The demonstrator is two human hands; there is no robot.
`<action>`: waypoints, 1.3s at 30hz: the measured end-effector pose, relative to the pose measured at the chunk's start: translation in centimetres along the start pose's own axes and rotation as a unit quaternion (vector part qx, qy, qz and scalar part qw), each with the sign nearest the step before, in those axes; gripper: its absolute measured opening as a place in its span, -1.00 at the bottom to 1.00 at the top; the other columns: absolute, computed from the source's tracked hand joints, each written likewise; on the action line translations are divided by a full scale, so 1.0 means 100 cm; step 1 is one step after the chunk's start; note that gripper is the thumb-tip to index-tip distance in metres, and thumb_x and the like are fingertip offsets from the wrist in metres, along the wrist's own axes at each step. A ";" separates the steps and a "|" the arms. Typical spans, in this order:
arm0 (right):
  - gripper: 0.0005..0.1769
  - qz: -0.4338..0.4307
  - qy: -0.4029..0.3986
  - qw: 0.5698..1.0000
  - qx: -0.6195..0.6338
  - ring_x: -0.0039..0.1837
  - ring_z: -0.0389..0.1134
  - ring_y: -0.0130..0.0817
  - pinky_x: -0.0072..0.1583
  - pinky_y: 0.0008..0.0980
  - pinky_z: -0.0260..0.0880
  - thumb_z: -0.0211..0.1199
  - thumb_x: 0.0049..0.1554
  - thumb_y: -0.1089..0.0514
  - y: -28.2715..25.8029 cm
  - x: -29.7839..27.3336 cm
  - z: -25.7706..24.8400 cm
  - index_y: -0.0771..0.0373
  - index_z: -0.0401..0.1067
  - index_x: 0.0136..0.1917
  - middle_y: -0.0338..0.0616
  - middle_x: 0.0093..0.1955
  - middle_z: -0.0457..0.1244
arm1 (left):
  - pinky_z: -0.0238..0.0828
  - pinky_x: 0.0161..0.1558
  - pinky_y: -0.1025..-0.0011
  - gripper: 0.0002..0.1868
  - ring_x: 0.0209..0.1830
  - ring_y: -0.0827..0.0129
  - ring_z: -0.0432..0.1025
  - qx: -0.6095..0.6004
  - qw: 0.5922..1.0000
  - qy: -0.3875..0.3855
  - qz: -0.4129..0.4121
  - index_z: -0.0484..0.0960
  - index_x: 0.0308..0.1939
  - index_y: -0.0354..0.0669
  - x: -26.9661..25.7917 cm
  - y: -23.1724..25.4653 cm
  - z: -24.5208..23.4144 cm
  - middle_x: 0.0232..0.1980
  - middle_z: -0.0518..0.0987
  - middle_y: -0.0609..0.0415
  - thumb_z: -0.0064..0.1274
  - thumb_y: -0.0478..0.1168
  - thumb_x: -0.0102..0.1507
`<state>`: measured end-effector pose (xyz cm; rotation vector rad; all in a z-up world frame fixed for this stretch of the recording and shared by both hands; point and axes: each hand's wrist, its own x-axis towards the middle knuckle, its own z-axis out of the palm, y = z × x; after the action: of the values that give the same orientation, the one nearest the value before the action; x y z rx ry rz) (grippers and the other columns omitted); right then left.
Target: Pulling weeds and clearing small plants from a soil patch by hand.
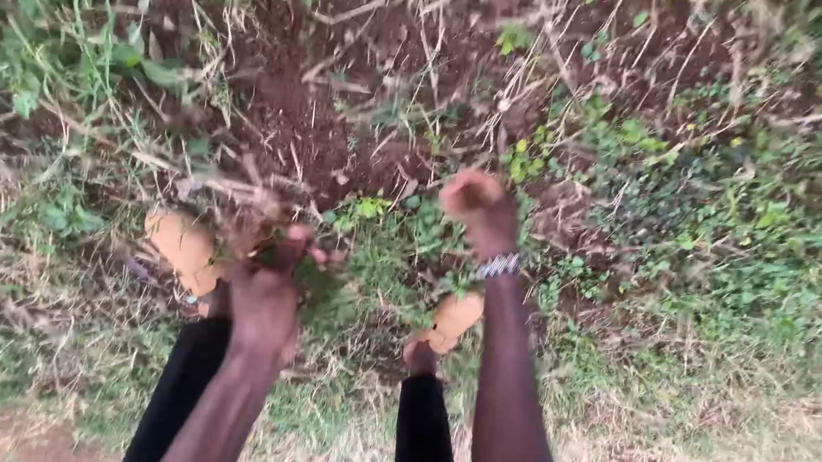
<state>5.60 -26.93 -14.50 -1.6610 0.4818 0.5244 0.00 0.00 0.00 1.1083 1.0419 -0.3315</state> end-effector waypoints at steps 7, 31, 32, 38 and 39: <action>-0.60 0.197 -0.098 0.872 0.437 -0.29 0.30 -0.35 -0.24 -0.28 0.42 0.06 0.23 -0.15 0.263 0.189 -0.101 0.09 0.39 -0.32 -0.24 -0.32 0.29 | 0.65 -0.15 0.08 -0.73 -0.36 0.30 0.66 0.091 0.981 0.049 -0.162 0.70 -0.08 -0.22 -0.020 -0.018 0.027 -0.43 0.62 0.00 -0.06 -0.16 0.37; -0.78 0.169 0.127 0.941 -0.265 -0.23 0.36 -0.38 -0.11 -0.27 0.38 0.23 0.25 -0.02 0.224 0.151 -0.058 0.06 0.60 0.04 -0.11 -0.12 0.42 | -0.23 0.54 -0.10 -0.70 -0.08 0.29 0.62 0.161 0.977 -0.006 -0.138 0.75 -0.24 -0.19 -0.009 -0.021 0.021 -0.44 0.72 -0.03 0.03 -0.07 0.35; -0.78 0.169 0.128 0.940 -0.266 -0.23 0.36 -0.38 -0.11 -0.27 0.38 0.23 0.25 -0.02 0.242 0.160 -0.064 0.06 0.60 0.04 -0.11 -0.12 0.42 | -0.23 0.54 -0.10 -0.70 -0.08 0.29 0.62 0.161 0.977 -0.008 -0.138 0.75 -0.24 -0.19 -0.010 -0.022 0.022 -0.44 0.72 -0.03 0.03 -0.07 0.35; -0.80 0.140 0.097 0.945 -0.280 -0.22 0.40 -0.32 -0.12 -0.26 0.39 0.17 0.25 0.13 0.234 0.171 -0.073 0.09 0.62 0.02 -0.06 -0.13 0.45 | 0.00 0.47 -0.07 -0.74 -0.21 0.29 0.61 0.135 0.983 -0.013 -0.126 0.76 -0.15 -0.11 -0.014 -0.027 0.020 -0.44 0.73 0.04 0.03 -0.07 0.33; -0.81 0.162 0.091 0.940 -0.285 -0.24 0.39 -0.29 -0.15 -0.25 0.40 0.16 0.24 0.15 0.232 0.167 -0.073 0.11 0.58 0.04 -0.06 -0.10 0.43 | -0.06 0.48 -0.05 -0.72 -0.17 0.34 0.61 0.146 0.982 -0.014 -0.119 0.76 -0.18 -0.18 -0.014 -0.029 0.019 -0.42 0.74 0.02 0.03 -0.09 0.35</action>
<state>6.06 -37.90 -41.89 -2.2134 0.8023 0.8129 -1.70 -3.32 -0.37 1.2361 1.1265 -0.7083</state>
